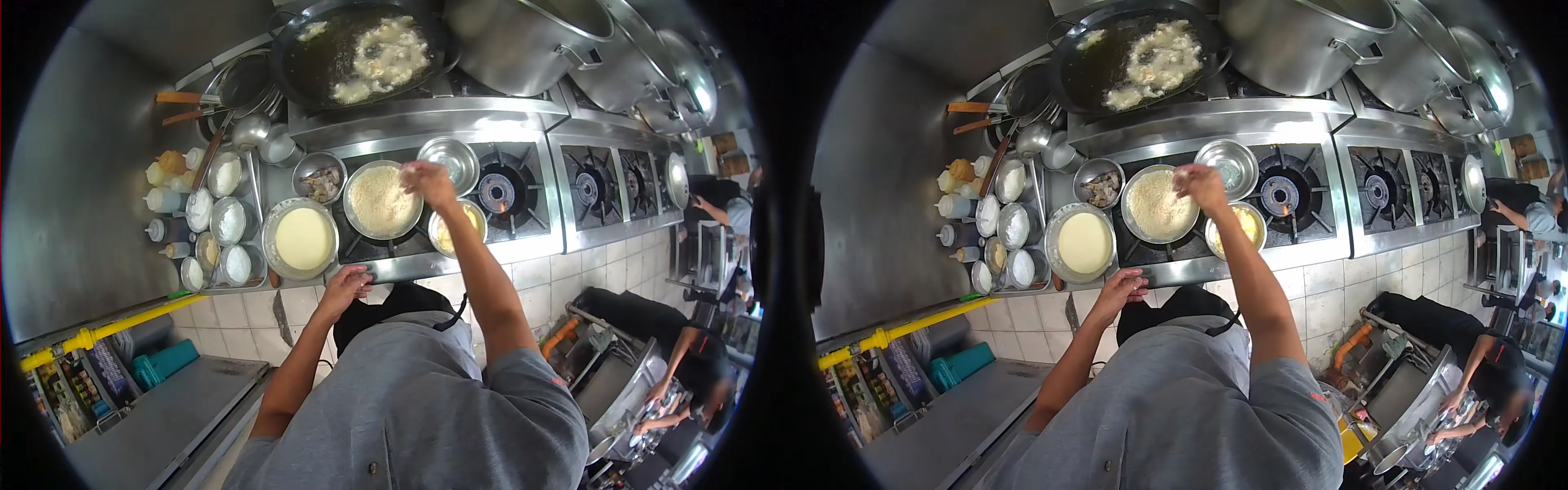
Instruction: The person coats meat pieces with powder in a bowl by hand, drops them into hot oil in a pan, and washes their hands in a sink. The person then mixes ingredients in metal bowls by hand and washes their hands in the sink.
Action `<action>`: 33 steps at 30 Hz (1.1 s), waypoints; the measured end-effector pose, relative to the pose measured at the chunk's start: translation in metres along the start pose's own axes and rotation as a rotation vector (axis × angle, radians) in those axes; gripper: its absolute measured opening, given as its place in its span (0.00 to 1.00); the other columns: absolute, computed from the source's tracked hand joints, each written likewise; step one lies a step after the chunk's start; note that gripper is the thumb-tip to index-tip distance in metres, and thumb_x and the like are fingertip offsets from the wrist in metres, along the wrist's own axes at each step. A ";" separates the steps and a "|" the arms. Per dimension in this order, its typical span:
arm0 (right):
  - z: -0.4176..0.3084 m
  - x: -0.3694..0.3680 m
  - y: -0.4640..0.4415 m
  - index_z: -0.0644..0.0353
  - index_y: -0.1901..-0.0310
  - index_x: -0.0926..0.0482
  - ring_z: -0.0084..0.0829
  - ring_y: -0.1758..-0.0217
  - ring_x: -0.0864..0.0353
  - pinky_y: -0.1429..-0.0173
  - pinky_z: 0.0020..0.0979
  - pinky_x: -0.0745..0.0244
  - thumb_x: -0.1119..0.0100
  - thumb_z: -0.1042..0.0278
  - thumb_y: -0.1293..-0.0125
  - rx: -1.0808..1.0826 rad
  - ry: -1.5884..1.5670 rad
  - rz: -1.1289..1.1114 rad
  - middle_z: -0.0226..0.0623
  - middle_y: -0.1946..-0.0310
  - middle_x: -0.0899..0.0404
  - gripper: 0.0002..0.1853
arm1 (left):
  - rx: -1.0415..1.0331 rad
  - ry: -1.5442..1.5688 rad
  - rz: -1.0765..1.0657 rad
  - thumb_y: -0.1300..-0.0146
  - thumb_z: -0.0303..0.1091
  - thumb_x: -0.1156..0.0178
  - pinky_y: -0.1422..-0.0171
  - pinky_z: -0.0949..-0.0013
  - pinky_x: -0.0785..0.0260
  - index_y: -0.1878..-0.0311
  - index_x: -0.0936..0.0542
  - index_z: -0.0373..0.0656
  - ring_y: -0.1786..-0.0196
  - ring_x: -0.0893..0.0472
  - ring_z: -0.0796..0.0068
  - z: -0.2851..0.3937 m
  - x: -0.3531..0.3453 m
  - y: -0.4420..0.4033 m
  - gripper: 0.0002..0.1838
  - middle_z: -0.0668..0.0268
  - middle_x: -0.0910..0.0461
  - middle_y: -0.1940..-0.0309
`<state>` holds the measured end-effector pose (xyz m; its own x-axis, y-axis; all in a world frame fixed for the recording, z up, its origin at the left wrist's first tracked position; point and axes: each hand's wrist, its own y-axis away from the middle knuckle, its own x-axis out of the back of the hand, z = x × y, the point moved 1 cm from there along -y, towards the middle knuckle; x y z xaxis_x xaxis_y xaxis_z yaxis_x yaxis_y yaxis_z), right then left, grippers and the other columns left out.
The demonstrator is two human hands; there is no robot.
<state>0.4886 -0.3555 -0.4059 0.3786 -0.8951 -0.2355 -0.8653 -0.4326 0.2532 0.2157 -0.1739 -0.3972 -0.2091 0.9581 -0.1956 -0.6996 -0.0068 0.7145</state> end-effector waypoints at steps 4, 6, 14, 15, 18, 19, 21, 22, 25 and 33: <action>-0.008 0.057 -0.021 0.61 0.49 0.18 0.45 0.65 0.15 0.60 0.40 0.19 0.34 0.62 0.41 0.142 1.041 0.212 0.51 0.63 0.15 0.20 | -0.011 -0.061 -0.031 0.30 0.35 0.41 0.50 0.68 0.24 0.40 0.28 0.41 0.53 0.17 0.70 0.007 -0.009 0.001 0.18 0.57 0.19 0.50; -0.009 0.080 -0.018 0.59 0.48 0.18 0.49 0.59 0.16 0.51 0.42 0.22 0.35 0.60 0.43 0.149 1.120 0.212 0.53 0.61 0.16 0.22 | -0.005 -0.096 -0.049 0.29 0.35 0.43 0.49 0.67 0.23 0.39 0.28 0.40 0.53 0.17 0.69 0.009 -0.013 -0.001 0.18 0.56 0.19 0.49; 0.054 0.121 0.059 0.61 0.68 0.20 0.40 0.79 0.22 0.73 0.45 0.26 0.48 0.60 0.36 0.158 1.659 0.189 0.42 0.76 0.21 0.14 | -0.049 -0.056 -0.073 0.30 0.33 0.44 0.51 0.68 0.23 0.39 0.28 0.43 0.52 0.17 0.66 -0.005 -0.008 -0.015 0.18 0.58 0.19 0.48; 0.102 0.119 0.072 0.62 0.66 0.18 0.43 0.75 0.18 0.71 0.45 0.24 0.48 0.62 0.37 0.414 1.811 0.251 0.45 0.72 0.17 0.13 | -0.030 -0.057 -0.075 0.30 0.34 0.43 0.53 0.68 0.23 0.39 0.28 0.43 0.53 0.16 0.66 -0.013 -0.005 -0.021 0.18 0.58 0.19 0.49; 0.105 0.085 0.098 0.57 0.53 0.19 0.46 0.43 0.22 0.47 0.44 0.23 0.48 0.68 0.37 0.225 1.491 0.406 0.48 0.49 0.21 0.13 | -0.009 -0.091 -0.103 0.31 0.34 0.43 0.53 0.66 0.23 0.40 0.29 0.39 0.55 0.16 0.65 -0.012 -0.012 -0.028 0.19 0.55 0.19 0.51; 0.092 0.078 0.105 0.55 0.52 0.19 0.46 0.40 0.24 0.44 0.44 0.24 0.49 0.68 0.37 0.115 1.460 0.390 0.48 0.46 0.23 0.14 | -0.004 -0.120 -0.122 0.31 0.34 0.43 0.53 0.65 0.22 0.40 0.29 0.39 0.55 0.16 0.64 -0.007 -0.018 -0.027 0.19 0.54 0.19 0.51; 0.091 0.084 0.101 0.56 0.52 0.19 0.46 0.42 0.23 0.45 0.44 0.23 0.47 0.67 0.37 0.079 1.432 0.382 0.48 0.47 0.22 0.14 | 0.007 -0.155 -0.148 0.31 0.34 0.43 0.53 0.66 0.22 0.40 0.29 0.38 0.55 0.16 0.64 0.003 -0.029 -0.027 0.19 0.54 0.19 0.51; 0.093 0.084 0.101 0.56 0.52 0.19 0.46 0.43 0.21 0.46 0.44 0.23 0.46 0.65 0.37 0.038 1.404 0.352 0.49 0.48 0.21 0.14 | 0.006 -0.163 -0.148 0.31 0.34 0.43 0.53 0.66 0.22 0.40 0.29 0.38 0.55 0.16 0.64 0.006 -0.033 -0.026 0.19 0.54 0.19 0.51; 0.055 0.083 0.112 0.58 0.52 0.19 0.46 0.49 0.18 0.48 0.44 0.22 0.41 0.60 0.37 -0.085 1.295 0.237 0.49 0.52 0.19 0.16 | 0.009 -0.176 -0.155 0.31 0.34 0.43 0.52 0.66 0.22 0.40 0.29 0.38 0.54 0.16 0.64 0.015 -0.040 -0.026 0.19 0.53 0.19 0.50; 0.064 0.063 0.111 0.52 0.46 0.20 0.45 0.49 0.17 0.45 0.43 0.23 0.39 0.46 0.39 -0.253 1.167 0.160 0.47 0.52 0.17 0.25 | -0.008 -0.141 -0.171 0.32 0.35 0.41 0.50 0.65 0.23 0.38 0.29 0.40 0.54 0.16 0.64 0.009 -0.027 -0.027 0.21 0.53 0.19 0.49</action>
